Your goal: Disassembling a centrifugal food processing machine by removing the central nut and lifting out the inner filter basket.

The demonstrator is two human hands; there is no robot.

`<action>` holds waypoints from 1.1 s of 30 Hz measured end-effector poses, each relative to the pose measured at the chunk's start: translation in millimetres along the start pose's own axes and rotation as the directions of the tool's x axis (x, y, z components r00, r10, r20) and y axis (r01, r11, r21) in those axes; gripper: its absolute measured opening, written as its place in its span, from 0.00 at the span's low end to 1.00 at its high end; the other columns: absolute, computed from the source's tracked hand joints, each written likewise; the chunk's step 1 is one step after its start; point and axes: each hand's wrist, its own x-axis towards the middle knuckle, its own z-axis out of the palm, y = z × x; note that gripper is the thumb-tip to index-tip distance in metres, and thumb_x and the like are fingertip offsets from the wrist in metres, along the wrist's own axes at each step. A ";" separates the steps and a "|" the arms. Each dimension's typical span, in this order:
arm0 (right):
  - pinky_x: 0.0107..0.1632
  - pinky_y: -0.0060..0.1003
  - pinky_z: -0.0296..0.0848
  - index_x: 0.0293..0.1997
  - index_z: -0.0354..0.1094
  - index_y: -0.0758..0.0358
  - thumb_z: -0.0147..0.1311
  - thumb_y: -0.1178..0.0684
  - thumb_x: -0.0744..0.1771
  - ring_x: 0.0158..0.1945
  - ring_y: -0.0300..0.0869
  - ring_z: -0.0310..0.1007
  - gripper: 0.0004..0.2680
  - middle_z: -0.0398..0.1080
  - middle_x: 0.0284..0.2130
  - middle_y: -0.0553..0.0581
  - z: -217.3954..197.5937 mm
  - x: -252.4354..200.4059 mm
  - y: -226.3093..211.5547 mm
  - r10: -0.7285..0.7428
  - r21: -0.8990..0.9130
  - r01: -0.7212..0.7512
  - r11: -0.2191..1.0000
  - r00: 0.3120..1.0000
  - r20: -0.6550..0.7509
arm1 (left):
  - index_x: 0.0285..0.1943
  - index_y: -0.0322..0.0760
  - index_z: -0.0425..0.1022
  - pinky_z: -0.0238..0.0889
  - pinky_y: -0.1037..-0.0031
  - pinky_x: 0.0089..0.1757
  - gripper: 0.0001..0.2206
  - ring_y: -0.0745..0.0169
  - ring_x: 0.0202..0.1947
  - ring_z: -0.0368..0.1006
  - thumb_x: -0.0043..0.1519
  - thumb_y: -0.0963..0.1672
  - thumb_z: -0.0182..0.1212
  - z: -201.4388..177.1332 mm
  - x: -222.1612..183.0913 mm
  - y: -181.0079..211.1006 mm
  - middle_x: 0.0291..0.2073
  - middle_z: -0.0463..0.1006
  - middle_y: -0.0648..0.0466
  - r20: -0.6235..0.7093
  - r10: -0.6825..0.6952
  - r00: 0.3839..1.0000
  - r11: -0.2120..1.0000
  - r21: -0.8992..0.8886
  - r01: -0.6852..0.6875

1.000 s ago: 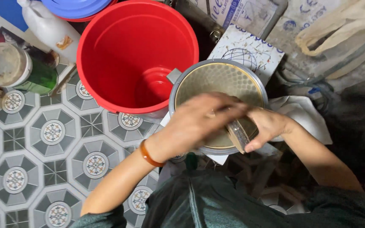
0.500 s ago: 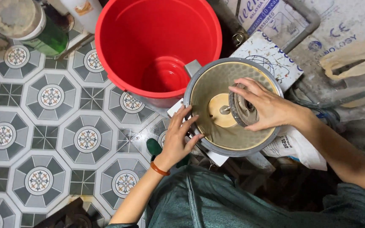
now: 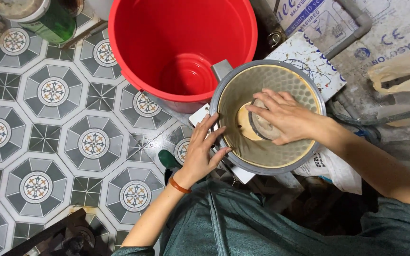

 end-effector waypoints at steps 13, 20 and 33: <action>0.64 0.56 0.56 0.74 0.48 0.49 0.79 0.35 0.43 0.70 0.65 0.53 0.53 0.54 0.68 0.66 81.6 57.7 4.2 0.068 -0.339 -0.004 0.941 0.982 0.178 | 0.63 0.39 0.74 0.44 0.41 0.66 0.23 0.35 0.74 0.53 0.61 0.49 0.69 -1.2 -2.5 -1.2 0.72 0.61 0.43 -0.014 -0.001 1.000 1.000 0.000 0.001; 0.64 0.53 0.53 0.74 0.48 0.54 0.79 0.37 0.47 0.69 0.66 0.53 0.50 0.53 0.67 0.67 72.1 62.3 -14.4 0.173 -0.404 -0.085 0.911 0.967 0.187 | 0.61 0.38 0.75 0.44 0.40 0.66 0.22 0.34 0.73 0.53 0.61 0.49 0.68 -2.1 -1.8 -0.7 0.72 0.61 0.42 -0.004 -0.004 1.000 1.000 -0.015 0.004; 0.69 0.55 0.50 0.73 0.49 0.57 0.79 0.32 0.47 0.70 0.64 0.55 0.51 0.54 0.68 0.69 72.8 59.4 -16.4 0.201 -0.415 -0.121 0.902 0.967 0.155 | 0.60 0.39 0.76 0.43 0.38 0.65 0.21 0.35 0.73 0.54 0.61 0.50 0.68 -2.3 1.0 -3.0 0.72 0.61 0.43 -0.008 -0.003 1.000 1.000 -0.029 0.003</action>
